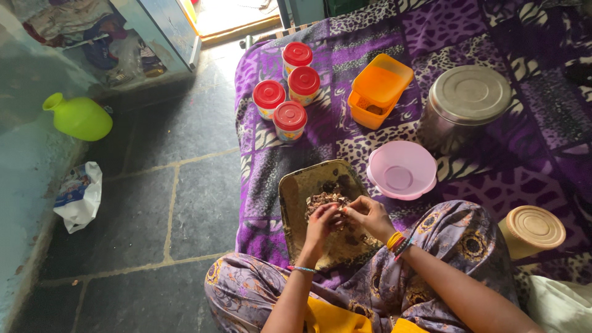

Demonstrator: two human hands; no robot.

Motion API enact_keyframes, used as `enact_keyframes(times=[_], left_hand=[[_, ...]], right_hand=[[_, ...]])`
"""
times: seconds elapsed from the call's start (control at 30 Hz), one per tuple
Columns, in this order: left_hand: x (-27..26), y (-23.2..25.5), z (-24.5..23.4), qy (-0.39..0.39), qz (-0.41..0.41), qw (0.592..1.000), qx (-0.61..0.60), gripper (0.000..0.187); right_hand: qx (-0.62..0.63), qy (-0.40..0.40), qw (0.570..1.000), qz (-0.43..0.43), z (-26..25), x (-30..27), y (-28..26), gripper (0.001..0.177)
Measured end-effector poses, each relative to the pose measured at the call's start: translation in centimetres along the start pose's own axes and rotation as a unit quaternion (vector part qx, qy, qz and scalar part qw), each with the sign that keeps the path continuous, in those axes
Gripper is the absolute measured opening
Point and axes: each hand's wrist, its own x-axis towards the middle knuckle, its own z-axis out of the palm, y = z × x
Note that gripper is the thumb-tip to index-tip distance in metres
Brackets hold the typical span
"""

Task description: The person dumps tamarind pieces from a bowl onto a tray, wipes the bowl with a cloth, and peels seeds and fibers from the tamarind by hand, placing pieces into the bowl.

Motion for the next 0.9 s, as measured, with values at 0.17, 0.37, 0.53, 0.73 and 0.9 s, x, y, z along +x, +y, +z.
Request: enact_keyframes(times=[0.17,0.37,0.53,0.73,0.9], left_hand=[[-1.1,-0.1,1.4,-0.014,0.074,0.992,0.106,0.034],[-1.8,1.6,2.0,0.030,0.126,0.968,0.216,0.025],[-2.8,2.7,3.1,0.050,0.194,0.935,0.292,0.021],[-4.1,4.5,4.5,0.105,0.244,0.877,0.400,0.023],[-4.4,4.8,5.1,0.099,0.252,0.897,0.350,0.024]], right_hand=[[0.010,-0.051,0.998,-0.018,-0.1,-0.2,0.1,0.018],[0.211,-0.078,0.973,0.048,0.0,1.0,2.4,0.018],[0.239,-0.064,0.967,0.067,-0.2,1.4,2.9,0.020],[0.184,-0.030,0.982,0.040,-0.3,1.4,2.4,0.024],[0.099,-0.008,0.995,-0.001,-0.4,1.0,1.3,0.026]])
